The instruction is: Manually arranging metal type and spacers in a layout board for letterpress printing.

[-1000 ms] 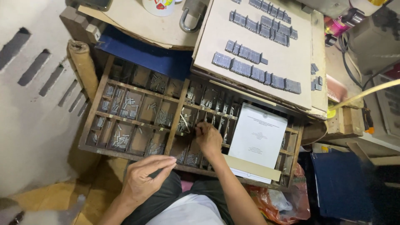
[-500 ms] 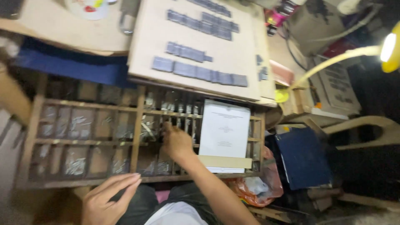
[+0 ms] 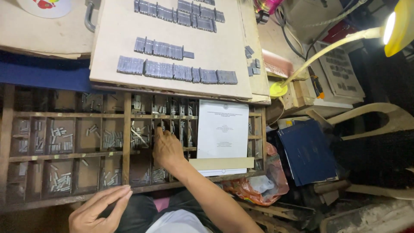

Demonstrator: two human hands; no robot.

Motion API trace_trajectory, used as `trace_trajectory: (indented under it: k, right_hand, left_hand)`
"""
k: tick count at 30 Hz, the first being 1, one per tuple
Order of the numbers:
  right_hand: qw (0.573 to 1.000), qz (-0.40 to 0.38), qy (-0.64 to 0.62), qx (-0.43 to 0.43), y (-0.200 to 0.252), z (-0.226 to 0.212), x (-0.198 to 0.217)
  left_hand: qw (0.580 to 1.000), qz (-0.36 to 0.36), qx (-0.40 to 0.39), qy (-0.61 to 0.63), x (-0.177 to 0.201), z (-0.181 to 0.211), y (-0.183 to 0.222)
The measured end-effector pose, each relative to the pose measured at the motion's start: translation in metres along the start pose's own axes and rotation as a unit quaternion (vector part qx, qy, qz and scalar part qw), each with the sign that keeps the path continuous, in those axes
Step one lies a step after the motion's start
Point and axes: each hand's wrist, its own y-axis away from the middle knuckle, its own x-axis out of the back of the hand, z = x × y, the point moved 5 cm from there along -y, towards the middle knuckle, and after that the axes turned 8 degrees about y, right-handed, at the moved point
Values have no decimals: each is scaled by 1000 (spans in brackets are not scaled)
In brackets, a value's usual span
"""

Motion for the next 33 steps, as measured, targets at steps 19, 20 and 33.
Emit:
trace_trajectory:
  k: [19,20,33]
  right_hand:
    - [948,98,-290,87,4,35,13]
    - [948,98,-289,88,17,38,18]
    - [639,-135,-757,27,97,34,-43]
  left_hand:
    - [999,3,36,-13,0,3,0]
    - [999,5,36,-13,0,4,-1]
    - [999,-21,-31,-13,-8,-9,10]
